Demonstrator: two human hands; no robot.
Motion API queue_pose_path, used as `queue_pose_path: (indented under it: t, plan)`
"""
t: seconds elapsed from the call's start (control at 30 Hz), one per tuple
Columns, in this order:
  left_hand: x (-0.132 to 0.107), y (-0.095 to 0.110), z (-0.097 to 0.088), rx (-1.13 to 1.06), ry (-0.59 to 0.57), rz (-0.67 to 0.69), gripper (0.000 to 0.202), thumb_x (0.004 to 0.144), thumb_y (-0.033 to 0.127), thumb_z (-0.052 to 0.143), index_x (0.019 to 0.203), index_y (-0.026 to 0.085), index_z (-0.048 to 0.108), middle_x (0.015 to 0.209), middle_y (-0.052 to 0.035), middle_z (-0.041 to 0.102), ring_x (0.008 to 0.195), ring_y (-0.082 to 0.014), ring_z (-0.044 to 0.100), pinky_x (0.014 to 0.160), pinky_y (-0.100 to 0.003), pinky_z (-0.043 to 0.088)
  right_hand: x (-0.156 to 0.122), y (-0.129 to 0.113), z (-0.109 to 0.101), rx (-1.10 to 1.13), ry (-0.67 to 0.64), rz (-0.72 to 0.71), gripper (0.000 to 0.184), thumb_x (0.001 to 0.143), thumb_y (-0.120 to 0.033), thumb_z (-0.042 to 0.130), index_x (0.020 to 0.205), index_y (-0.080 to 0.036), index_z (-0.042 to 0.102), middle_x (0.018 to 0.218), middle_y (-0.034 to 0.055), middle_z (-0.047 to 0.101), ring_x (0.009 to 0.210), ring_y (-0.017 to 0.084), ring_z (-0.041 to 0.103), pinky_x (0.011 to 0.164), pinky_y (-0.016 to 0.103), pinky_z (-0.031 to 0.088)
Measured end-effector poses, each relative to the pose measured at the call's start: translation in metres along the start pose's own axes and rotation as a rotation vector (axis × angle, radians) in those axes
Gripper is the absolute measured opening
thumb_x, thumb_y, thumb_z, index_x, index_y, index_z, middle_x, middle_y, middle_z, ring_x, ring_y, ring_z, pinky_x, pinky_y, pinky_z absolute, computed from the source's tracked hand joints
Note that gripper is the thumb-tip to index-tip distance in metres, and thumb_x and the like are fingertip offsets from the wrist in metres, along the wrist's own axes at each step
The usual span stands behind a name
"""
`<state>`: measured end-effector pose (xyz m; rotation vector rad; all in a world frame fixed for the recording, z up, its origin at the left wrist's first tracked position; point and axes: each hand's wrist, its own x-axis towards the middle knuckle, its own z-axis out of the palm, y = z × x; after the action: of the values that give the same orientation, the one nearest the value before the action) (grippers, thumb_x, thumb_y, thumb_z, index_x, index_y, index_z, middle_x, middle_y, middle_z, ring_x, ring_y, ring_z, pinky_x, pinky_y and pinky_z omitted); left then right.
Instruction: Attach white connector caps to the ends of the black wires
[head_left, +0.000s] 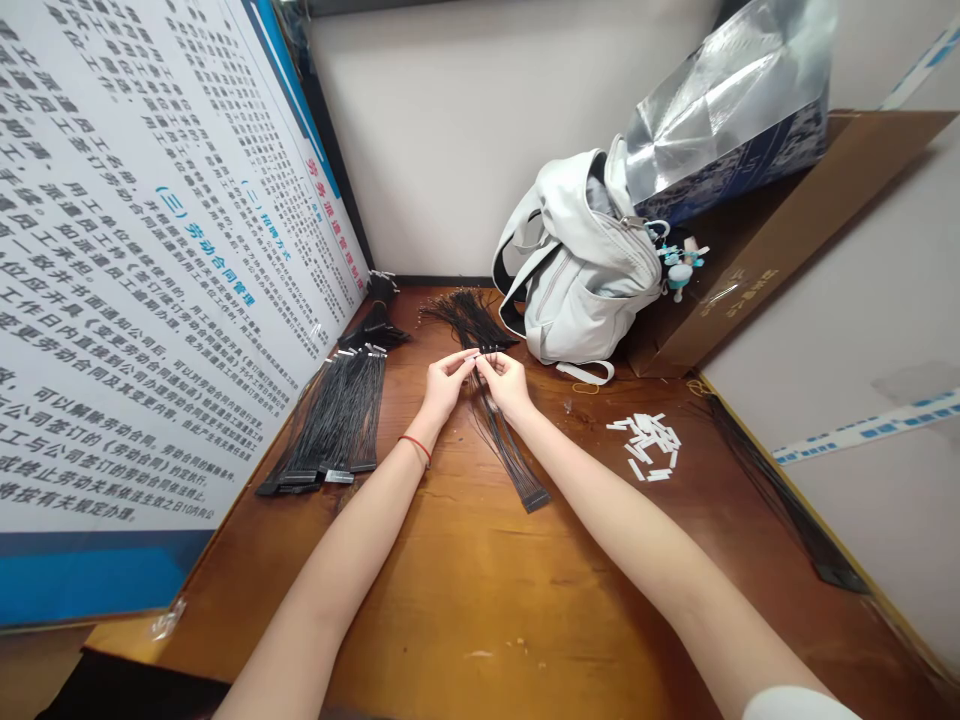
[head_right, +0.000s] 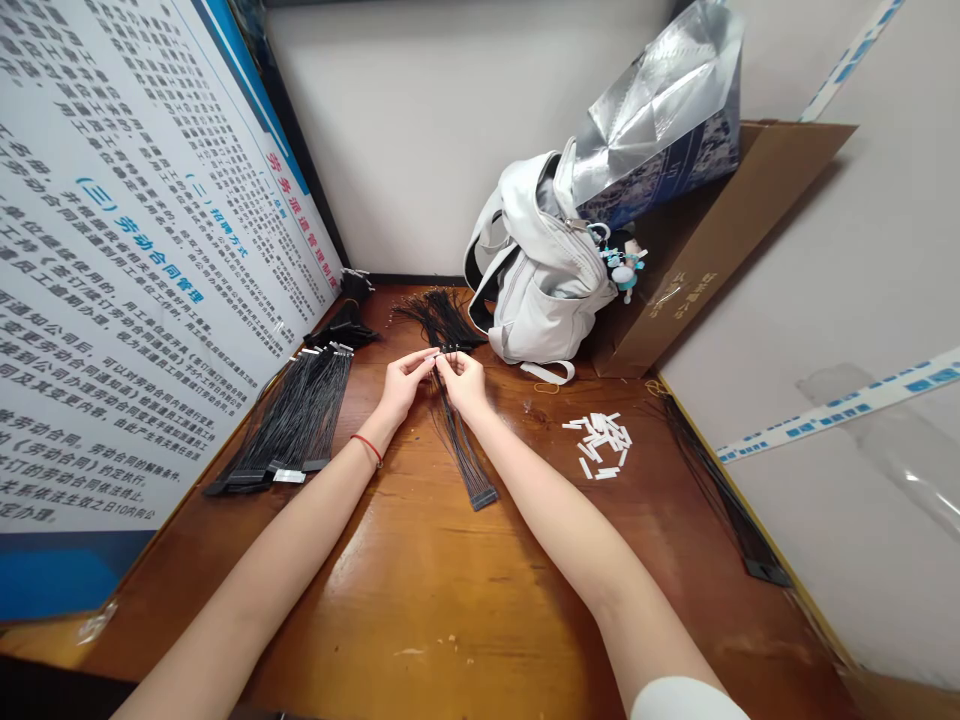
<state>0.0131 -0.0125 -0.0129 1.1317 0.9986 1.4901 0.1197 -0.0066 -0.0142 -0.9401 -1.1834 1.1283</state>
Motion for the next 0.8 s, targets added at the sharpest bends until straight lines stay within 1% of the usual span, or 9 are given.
queue_pose_path:
  t: [0.07, 0.17, 0.23, 0.3, 0.33, 0.43, 0.5, 0.63, 0.8]
  plan:
    - [0.001, -0.002, -0.001, -0.028, 0.012, 0.002, 0.029, 0.061, 0.029, 0.072, 0.086, 0.015, 0.069, 0.094, -0.0087, 0.069, 0.090, -0.0207, 0.063, 0.084, -0.035, 0.048, -0.002, -0.002, 0.001, 0.001, 0.010, -0.012, 0.030, 0.064, -0.046, 0.068, 0.069, -0.017, 0.058, 0.069, 0.0007, 0.060, 0.065, 0.013, 0.055, 0.065, 0.024, 0.046]
    - [0.004, -0.005, -0.003, -0.109, 0.093, -0.016, 0.032, 0.062, 0.031, 0.071, 0.088, 0.013, 0.066, 0.089, -0.0099, 0.069, 0.085, -0.0198, 0.065, 0.082, -0.034, 0.049, -0.015, -0.008, -0.004, -0.018, 0.021, -0.014, 0.029, 0.064, -0.043, 0.069, 0.070, -0.017, 0.058, 0.072, 0.0005, 0.061, 0.067, 0.013, 0.056, 0.068, 0.024, 0.046]
    - [0.006, -0.006, -0.006, -0.162, 0.148, -0.031, 0.033, 0.064, 0.031, 0.069, 0.091, 0.013, 0.064, 0.086, -0.0097, 0.069, 0.080, -0.0186, 0.065, 0.079, -0.034, 0.050, -0.032, -0.016, -0.014, -0.052, -0.051, 0.036, 0.028, 0.064, -0.042, 0.069, 0.068, -0.017, 0.057, 0.065, -0.0007, 0.059, 0.060, 0.012, 0.054, 0.062, 0.024, 0.046]
    - [0.007, -0.007, -0.007, -0.188, 0.169, -0.035, 0.033, 0.065, 0.031, 0.069, 0.091, 0.013, 0.063, 0.085, -0.0093, 0.068, 0.079, -0.0176, 0.065, 0.078, -0.032, 0.050, -0.054, -0.025, -0.027, -0.106, -0.206, 0.109, 0.028, 0.065, -0.042, 0.069, 0.069, -0.017, 0.058, 0.060, -0.0006, 0.058, 0.055, 0.011, 0.054, 0.057, 0.024, 0.046]
    - [0.008, -0.007, -0.008, -0.193, 0.170, -0.034, 0.032, 0.066, 0.031, 0.069, 0.091, 0.013, 0.062, 0.085, -0.0091, 0.068, 0.079, -0.0175, 0.065, 0.078, -0.032, 0.050, -0.065, -0.030, -0.034, -0.133, -0.244, 0.136, 0.027, 0.067, -0.042, 0.068, 0.069, -0.017, 0.058, 0.059, -0.0001, 0.059, 0.053, 0.012, 0.054, 0.055, 0.024, 0.046]
    - [0.007, -0.007, -0.008, -0.180, 0.171, -0.020, 0.033, 0.065, 0.033, 0.069, 0.091, 0.012, 0.062, 0.083, -0.0091, 0.067, 0.079, -0.0183, 0.065, 0.076, -0.032, 0.050, -0.096, -0.044, -0.054, -0.230, -0.308, 0.173, 0.023, 0.071, -0.039, 0.066, 0.071, -0.017, 0.059, 0.061, 0.0012, 0.060, 0.055, 0.013, 0.057, 0.055, 0.025, 0.048]
    - [0.007, -0.007, -0.007, -0.159, 0.171, -0.010, 0.035, 0.064, 0.034, 0.069, 0.090, 0.012, 0.062, 0.083, -0.0094, 0.067, 0.078, -0.0189, 0.065, 0.073, -0.031, 0.050, -0.109, -0.051, -0.064, -0.277, -0.332, 0.173, 0.020, 0.071, -0.036, 0.066, 0.075, -0.017, 0.061, 0.068, 0.0025, 0.062, 0.061, 0.014, 0.060, 0.061, 0.027, 0.050]
    - [0.005, -0.005, -0.006, -0.140, 0.179, -0.006, 0.036, 0.063, 0.036, 0.069, 0.089, 0.012, 0.062, 0.082, -0.0095, 0.067, 0.078, -0.0195, 0.065, 0.068, -0.029, 0.050, -0.117, -0.062, -0.075, -0.257, -0.417, 0.236, 0.020, 0.069, -0.026, 0.066, 0.087, -0.018, 0.063, 0.083, 0.0055, 0.066, 0.076, 0.016, 0.063, 0.073, 0.031, 0.052]
    - [0.004, -0.004, -0.006, -0.133, 0.177, -0.019, 0.037, 0.063, 0.035, 0.069, 0.090, 0.012, 0.062, 0.082, -0.0100, 0.067, 0.077, -0.0195, 0.065, 0.065, -0.028, 0.049, -0.112, -0.063, -0.080, -0.191, -0.493, 0.301, 0.028, 0.064, -0.015, 0.065, 0.093, -0.017, 0.061, 0.087, 0.0070, 0.066, 0.082, 0.017, 0.064, 0.081, 0.033, 0.052]
